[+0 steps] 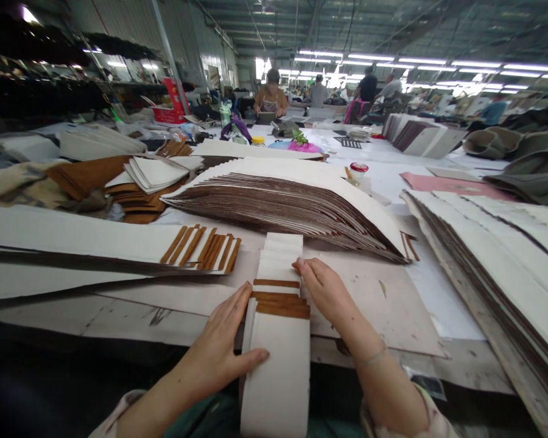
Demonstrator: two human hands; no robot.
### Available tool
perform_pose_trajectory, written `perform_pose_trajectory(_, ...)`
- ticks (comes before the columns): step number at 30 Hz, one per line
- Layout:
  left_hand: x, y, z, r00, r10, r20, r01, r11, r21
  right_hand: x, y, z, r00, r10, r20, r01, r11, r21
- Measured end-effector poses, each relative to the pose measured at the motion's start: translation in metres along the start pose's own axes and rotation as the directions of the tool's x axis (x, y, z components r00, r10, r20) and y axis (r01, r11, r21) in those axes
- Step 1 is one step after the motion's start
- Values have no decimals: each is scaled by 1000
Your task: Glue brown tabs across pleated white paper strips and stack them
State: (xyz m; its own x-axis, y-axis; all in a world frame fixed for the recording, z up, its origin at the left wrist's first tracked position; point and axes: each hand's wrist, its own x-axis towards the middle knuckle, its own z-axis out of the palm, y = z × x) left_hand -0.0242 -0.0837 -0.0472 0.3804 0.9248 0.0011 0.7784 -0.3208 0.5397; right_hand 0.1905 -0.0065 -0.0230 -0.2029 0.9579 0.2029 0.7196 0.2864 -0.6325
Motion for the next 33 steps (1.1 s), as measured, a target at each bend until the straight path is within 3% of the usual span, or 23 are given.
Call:
perform_pose_trajectory(9, -1, -1, 2, 1000, 0, -10, 0, 999, 51, -7, -10, 4, 989, 87, 119, -100, 990, 102)
perform_pose_trajectory(13, -2, -1, 1, 1000, 5, -2, -5, 998, 69, -13, -14, -1, 975, 105, 193, -151, 959, 238)
perform_pose_trajectory(16, -3, -1, 0, 1000, 11, -2, -10, 996, 87, -25, -15, -3, 961, 107, 255, -205, 893, 400)
perform_pose_trajectory(21, -5, -2, 3, 998, 56, -18, -54, 995, 81, -47, -21, 5, 920, 87, 383, -335, 683, 649)
perform_pose_trajectory(28, -12, -5, 7, 984, 155, -90, -159, 987, -35, -53, -39, 32, 933, 306, 188, -346, 624, 700)
perform_pose_trajectory(33, -19, 7, 14, 964, 71, -256, -139, 957, -256, -53, -29, 38, 924, 365, 116, -350, 685, 639)
